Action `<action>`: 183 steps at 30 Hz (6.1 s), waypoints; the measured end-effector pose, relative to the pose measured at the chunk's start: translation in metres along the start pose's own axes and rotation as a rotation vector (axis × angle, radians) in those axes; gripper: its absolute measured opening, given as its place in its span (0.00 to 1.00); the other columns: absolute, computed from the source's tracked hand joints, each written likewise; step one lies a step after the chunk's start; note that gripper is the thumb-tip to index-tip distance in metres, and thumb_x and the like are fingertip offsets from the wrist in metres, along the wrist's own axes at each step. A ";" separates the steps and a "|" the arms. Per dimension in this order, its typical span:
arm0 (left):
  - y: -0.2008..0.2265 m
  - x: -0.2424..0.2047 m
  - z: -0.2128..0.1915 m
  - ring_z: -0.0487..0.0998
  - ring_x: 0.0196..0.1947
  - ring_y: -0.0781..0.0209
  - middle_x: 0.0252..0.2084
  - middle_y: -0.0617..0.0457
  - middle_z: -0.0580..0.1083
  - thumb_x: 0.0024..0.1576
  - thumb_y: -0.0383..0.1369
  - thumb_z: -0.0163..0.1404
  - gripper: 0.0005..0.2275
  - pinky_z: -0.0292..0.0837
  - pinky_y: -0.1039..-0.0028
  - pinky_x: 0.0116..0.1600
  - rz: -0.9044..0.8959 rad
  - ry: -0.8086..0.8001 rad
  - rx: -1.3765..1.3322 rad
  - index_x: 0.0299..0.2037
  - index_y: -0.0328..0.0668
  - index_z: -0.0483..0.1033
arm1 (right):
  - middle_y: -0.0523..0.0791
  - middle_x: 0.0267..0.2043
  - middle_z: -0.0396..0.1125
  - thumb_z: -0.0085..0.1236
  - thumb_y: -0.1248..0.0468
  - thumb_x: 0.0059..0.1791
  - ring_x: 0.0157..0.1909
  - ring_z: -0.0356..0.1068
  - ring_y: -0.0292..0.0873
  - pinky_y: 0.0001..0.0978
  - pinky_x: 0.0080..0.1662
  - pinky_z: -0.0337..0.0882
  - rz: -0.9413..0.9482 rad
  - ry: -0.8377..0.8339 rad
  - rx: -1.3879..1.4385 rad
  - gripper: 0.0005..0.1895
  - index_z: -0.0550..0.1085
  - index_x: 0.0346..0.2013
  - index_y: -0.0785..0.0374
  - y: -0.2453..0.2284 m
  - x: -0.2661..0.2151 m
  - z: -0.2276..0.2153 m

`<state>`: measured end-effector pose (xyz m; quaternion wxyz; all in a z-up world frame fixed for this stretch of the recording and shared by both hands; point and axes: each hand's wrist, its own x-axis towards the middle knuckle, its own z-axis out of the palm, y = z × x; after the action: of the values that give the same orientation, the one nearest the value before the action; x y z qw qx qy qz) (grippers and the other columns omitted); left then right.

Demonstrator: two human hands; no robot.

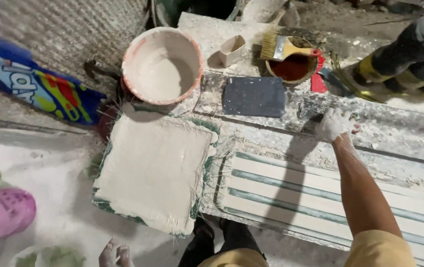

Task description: Apply plaster mix and fiberglass mesh layers into a mold to create a plaster tile.

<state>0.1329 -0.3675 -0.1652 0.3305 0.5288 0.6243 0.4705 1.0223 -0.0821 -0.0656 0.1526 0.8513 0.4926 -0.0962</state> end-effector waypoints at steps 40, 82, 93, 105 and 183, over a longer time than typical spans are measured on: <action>0.259 0.062 0.051 0.78 0.53 0.56 0.58 0.46 0.76 0.58 0.29 0.51 0.20 0.78 0.71 0.59 -0.611 0.026 0.135 0.62 0.35 0.72 | 0.56 0.46 0.74 0.63 0.74 0.47 0.41 0.78 0.42 0.17 0.31 0.82 -0.221 -0.946 2.648 0.18 0.76 0.52 0.72 -0.278 -0.359 -0.164; 0.075 0.183 -0.036 0.74 0.59 0.39 0.51 0.38 0.77 0.62 0.51 0.44 0.25 0.58 0.46 0.72 0.472 -0.695 0.544 0.53 0.36 0.77 | 0.55 0.25 0.73 0.65 0.57 0.45 0.34 0.76 0.61 0.55 0.36 0.75 -1.280 -0.292 0.501 0.14 0.79 0.23 0.66 -0.719 -0.403 -0.056; 0.056 0.220 -0.042 0.76 0.55 0.34 0.47 0.33 0.75 0.56 0.47 0.50 0.24 0.70 0.48 0.60 0.866 -0.284 0.436 0.51 0.30 0.76 | 0.43 0.20 0.74 0.64 0.52 0.45 0.30 0.78 0.48 0.40 0.35 0.77 -0.896 -0.314 0.774 0.13 0.81 0.23 0.55 -0.723 -0.400 -0.087; 0.000 0.241 -0.054 0.76 0.54 0.39 0.51 0.38 0.74 0.59 0.54 0.43 0.28 0.59 0.40 0.68 0.878 -0.575 0.553 0.55 0.36 0.73 | 0.46 0.28 0.77 0.63 0.53 0.46 0.37 0.79 0.52 0.44 0.37 0.77 -0.734 -0.179 0.743 0.10 0.83 0.34 0.53 -0.748 -0.420 -0.059; -0.003 0.438 -0.007 0.79 0.50 0.46 0.49 0.52 0.77 0.59 0.66 0.28 0.38 0.78 0.47 0.49 0.995 -1.485 0.735 0.78 0.65 0.40 | 0.49 0.26 0.74 0.60 0.62 0.50 0.35 0.77 0.57 0.43 0.38 0.74 -0.640 0.193 0.758 0.06 0.78 0.30 0.59 -0.725 -0.276 -0.069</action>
<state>0.0283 0.0568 -0.1285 0.2178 0.9659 0.0692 -0.1220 0.2570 0.0584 -0.0341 -0.2506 0.6582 0.6712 -0.2312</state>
